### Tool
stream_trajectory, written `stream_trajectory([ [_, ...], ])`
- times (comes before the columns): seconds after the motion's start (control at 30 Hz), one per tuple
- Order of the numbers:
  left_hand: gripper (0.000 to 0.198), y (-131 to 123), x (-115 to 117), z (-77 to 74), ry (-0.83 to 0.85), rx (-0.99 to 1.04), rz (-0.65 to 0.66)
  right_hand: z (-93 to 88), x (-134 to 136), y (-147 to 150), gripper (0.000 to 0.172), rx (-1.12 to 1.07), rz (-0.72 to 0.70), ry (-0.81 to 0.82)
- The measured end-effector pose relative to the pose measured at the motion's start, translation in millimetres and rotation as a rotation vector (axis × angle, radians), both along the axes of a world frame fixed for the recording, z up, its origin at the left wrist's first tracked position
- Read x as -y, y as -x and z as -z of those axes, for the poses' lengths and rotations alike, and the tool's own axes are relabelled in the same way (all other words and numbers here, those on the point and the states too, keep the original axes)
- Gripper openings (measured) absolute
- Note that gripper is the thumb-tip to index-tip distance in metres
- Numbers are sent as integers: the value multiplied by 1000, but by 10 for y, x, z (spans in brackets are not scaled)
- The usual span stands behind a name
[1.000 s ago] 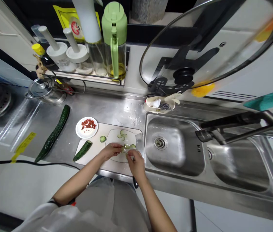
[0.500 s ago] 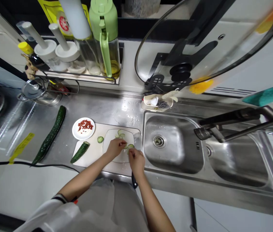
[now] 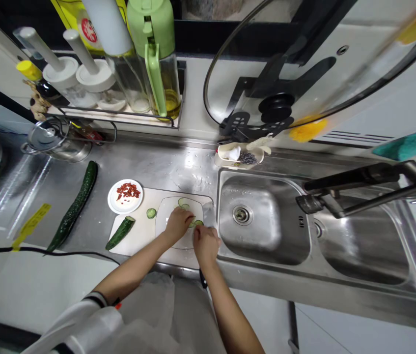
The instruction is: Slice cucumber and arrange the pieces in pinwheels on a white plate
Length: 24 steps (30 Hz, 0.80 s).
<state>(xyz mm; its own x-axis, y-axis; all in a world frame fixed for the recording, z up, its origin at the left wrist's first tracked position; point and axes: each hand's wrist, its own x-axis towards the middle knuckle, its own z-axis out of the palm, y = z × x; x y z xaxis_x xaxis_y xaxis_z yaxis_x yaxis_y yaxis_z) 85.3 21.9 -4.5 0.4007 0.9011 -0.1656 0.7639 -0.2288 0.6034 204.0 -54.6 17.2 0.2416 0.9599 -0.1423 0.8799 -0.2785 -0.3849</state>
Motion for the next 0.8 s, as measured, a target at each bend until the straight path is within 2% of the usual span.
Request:
stream_trajectory([
  [0.23, 19, -8, 0, 57, -23, -10, 6, -8, -16, 33, 13, 95, -38, -17],
  [0.57, 19, 0, 27, 4, -95, -45, 7, -43, -30, 91, 10, 195, -83, 14],
  [0.8, 25, -1, 41, 46, -176, -44, 77, -66, -31, 93, 10, 187, -78, 78],
])
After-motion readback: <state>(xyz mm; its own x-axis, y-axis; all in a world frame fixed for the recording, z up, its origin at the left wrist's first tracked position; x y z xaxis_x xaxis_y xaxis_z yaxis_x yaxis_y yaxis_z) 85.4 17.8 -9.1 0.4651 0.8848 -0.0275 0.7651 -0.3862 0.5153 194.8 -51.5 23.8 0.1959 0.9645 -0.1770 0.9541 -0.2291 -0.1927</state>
